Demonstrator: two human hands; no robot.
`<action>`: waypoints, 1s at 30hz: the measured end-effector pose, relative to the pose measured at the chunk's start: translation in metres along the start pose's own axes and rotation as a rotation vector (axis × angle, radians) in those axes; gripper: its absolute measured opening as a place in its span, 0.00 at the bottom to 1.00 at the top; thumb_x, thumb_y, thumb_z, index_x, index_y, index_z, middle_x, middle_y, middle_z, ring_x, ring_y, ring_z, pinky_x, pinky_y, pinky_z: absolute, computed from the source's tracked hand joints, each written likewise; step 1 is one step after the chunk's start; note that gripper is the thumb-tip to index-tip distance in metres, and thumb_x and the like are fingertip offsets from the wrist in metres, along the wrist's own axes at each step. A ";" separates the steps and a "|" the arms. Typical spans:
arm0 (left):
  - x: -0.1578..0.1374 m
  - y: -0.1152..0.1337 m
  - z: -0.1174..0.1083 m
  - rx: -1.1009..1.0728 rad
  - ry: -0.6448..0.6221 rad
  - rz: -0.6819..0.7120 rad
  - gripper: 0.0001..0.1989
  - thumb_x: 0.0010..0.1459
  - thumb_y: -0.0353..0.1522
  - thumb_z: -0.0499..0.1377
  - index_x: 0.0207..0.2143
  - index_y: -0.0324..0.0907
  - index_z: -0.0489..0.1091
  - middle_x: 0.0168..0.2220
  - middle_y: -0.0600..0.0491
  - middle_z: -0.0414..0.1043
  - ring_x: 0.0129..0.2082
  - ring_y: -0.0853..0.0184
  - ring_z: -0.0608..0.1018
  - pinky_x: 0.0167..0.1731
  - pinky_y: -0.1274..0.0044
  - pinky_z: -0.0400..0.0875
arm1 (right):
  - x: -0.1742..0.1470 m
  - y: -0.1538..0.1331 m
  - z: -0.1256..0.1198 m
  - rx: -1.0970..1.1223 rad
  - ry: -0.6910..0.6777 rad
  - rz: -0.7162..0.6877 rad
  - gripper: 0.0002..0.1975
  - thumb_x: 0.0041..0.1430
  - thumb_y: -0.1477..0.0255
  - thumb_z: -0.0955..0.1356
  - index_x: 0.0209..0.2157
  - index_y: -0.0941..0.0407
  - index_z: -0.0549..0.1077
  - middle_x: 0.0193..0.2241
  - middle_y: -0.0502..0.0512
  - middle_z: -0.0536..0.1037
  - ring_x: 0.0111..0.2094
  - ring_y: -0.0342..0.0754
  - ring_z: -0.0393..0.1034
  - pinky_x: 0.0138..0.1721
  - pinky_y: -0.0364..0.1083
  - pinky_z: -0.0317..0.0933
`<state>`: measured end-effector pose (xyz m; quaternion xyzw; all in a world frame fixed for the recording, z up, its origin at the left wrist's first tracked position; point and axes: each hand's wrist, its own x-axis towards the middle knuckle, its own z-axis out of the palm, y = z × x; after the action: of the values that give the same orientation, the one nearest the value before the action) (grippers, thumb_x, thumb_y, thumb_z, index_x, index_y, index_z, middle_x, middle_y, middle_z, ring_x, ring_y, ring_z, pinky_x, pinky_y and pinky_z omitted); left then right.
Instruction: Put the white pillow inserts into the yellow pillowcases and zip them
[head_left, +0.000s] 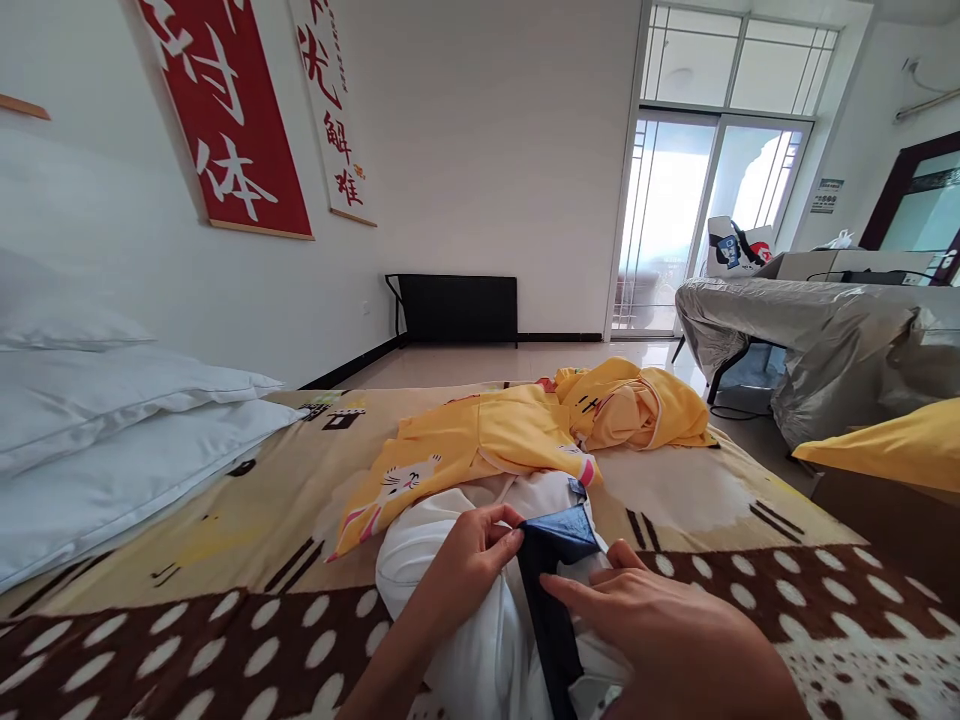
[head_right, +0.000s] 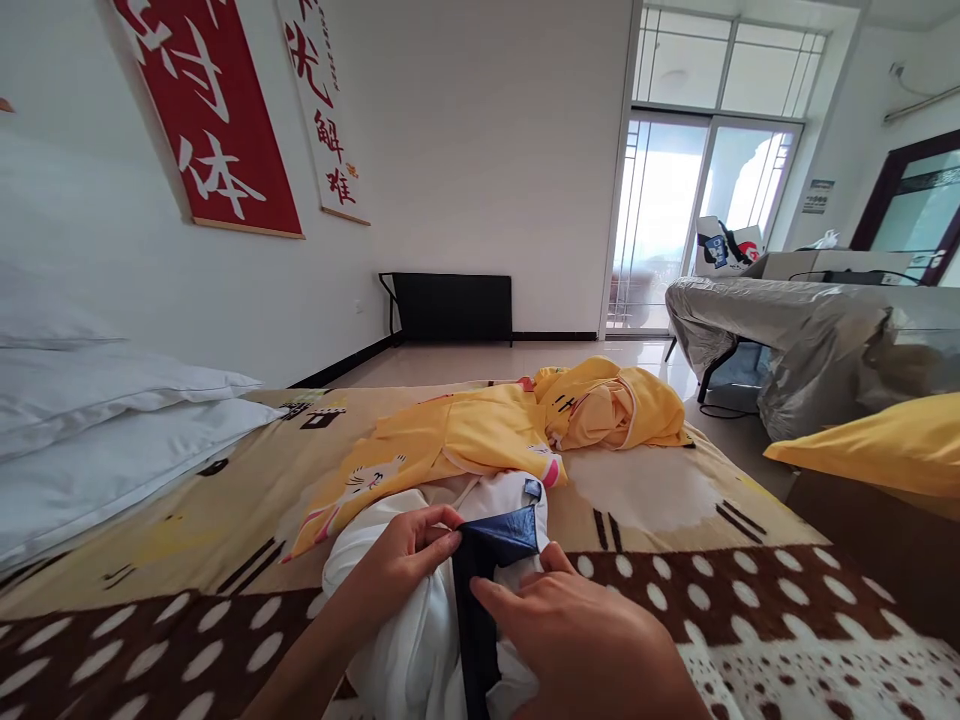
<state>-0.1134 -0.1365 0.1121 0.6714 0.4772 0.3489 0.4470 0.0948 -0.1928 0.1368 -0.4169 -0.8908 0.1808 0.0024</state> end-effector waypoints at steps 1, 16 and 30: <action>0.000 0.000 -0.001 -0.087 -0.009 -0.025 0.17 0.48 0.44 0.58 0.30 0.38 0.65 0.19 0.59 0.61 0.21 0.73 0.59 0.24 0.80 0.51 | -0.003 0.007 0.000 0.016 -0.013 -0.031 0.46 0.43 0.70 0.75 0.64 0.53 0.55 0.46 0.62 0.74 0.48 0.57 0.68 0.53 0.52 0.58; -0.010 0.008 0.001 0.210 0.043 -0.022 0.11 0.54 0.39 0.57 0.34 0.41 0.62 0.24 0.57 0.66 0.25 0.71 0.65 0.27 0.79 0.55 | 0.005 0.057 -0.008 0.301 0.172 -0.496 0.15 0.45 0.80 0.67 0.35 0.54 0.79 0.23 0.48 0.70 0.31 0.42 0.64 0.48 0.47 0.51; -0.027 0.016 0.020 0.620 -0.113 0.129 0.20 0.49 0.49 0.59 0.24 0.40 0.67 0.27 0.52 0.70 0.27 0.67 0.66 0.28 0.76 0.52 | 0.042 0.068 -0.004 0.734 0.599 -0.583 0.16 0.54 0.57 0.69 0.24 0.53 0.80 0.33 0.56 0.78 0.36 0.46 0.69 0.45 0.47 0.58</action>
<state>-0.0985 -0.1694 0.1189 0.8227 0.4917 0.1767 0.2239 0.1190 -0.1205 0.1124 -0.1579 -0.8082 0.3447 0.4507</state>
